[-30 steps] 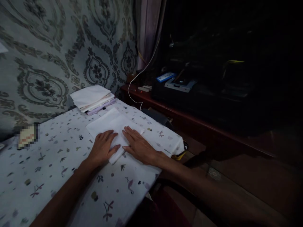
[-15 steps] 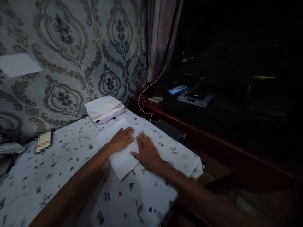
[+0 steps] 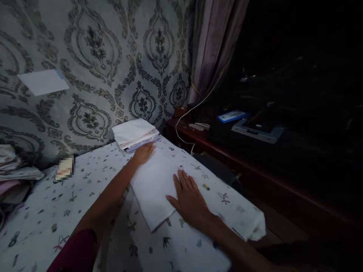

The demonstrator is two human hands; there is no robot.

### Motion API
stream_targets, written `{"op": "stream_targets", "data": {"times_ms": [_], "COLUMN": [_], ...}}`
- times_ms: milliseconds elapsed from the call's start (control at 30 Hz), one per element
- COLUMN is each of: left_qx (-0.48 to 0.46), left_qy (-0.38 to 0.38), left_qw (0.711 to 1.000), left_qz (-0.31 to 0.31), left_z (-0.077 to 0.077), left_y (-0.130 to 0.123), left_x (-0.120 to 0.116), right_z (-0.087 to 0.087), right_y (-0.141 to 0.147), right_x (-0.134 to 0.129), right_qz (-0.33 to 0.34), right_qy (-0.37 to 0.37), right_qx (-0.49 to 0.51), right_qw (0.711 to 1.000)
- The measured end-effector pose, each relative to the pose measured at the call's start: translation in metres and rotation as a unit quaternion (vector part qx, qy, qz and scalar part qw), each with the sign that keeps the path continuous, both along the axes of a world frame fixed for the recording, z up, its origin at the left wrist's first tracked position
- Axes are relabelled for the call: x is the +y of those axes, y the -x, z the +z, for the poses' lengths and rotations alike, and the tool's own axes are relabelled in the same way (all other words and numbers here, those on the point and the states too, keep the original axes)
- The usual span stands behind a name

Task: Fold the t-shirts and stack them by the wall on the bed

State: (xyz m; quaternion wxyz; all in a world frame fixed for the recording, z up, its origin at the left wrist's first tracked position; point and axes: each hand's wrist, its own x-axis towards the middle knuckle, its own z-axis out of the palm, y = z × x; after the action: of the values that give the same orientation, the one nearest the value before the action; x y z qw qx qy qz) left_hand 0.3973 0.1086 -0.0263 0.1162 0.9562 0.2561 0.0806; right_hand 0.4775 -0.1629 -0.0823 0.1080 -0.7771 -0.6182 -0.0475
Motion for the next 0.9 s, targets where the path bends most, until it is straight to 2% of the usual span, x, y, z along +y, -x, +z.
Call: {"op": "stream_targets", "data": {"times_ms": [100,167,200,300,400,467,533,567,600,667,700,733,767,800,900], "left_qx": [-0.010,0.015,0.025,0.003,-0.051,-0.083,-0.177,-0.245,-0.317,-0.435,-0.469,-0.494,-0.499,-0.486,-0.394], "left_qy": [-0.003,0.013,0.023,0.030,0.018,0.004,0.042,0.100,0.182,0.373,0.447,0.500,0.543,0.584,0.691], "left_qw": [0.999,0.998,0.998,0.999,0.994,0.989,0.964,0.932,0.879,0.724,0.657,0.607,0.573,0.553,0.514], "left_qz": [-0.037,-0.064,-0.055,0.033,0.092,0.123,0.195,0.250,0.307,0.383,0.385,0.372,0.358,0.342,0.321], "left_z": [-0.006,-0.012,-0.014,-0.013,-0.007,-0.005,-0.006,-0.006,-0.007,-0.005,-0.003,0.000,0.003,0.006,0.014], "left_y": [0.036,0.061,0.072,0.094,0.106,0.115,0.124,0.128,0.132,0.139,0.142,0.144,0.145,0.145,0.138], "left_x": [-0.019,-0.022,-0.020,-0.001,0.010,0.001,-0.023,-0.039,-0.058,-0.097,-0.117,-0.135,-0.152,-0.167,-0.201], "right_z": [-0.004,-0.008,-0.009,-0.010,0.000,0.012,0.027,0.035,0.043,0.054,0.059,0.062,0.065,0.066,0.068], "right_y": [-0.001,-0.002,-0.003,-0.003,-0.002,-0.005,-0.010,-0.013,-0.016,-0.021,-0.022,-0.022,-0.020,-0.018,-0.011], "right_x": [0.000,0.000,0.001,0.001,-0.001,-0.001,0.004,0.009,0.017,0.042,0.058,0.076,0.095,0.115,0.169], "right_qz": [-0.003,-0.002,0.000,0.004,0.002,0.008,0.016,0.021,0.030,0.071,0.105,0.143,0.180,0.214,0.272], "right_qy": [-0.012,-0.017,-0.018,-0.010,0.019,0.053,0.091,0.100,0.100,0.079,0.064,0.053,0.048,0.050,0.090], "right_qx": [-0.011,-0.014,-0.013,-0.007,0.006,0.020,0.034,0.039,0.043,0.050,0.055,0.061,0.067,0.072,0.083], "right_qw": [1.000,1.000,1.000,1.000,1.000,0.998,0.995,0.994,0.994,0.993,0.991,0.986,0.980,0.973,0.955]}}
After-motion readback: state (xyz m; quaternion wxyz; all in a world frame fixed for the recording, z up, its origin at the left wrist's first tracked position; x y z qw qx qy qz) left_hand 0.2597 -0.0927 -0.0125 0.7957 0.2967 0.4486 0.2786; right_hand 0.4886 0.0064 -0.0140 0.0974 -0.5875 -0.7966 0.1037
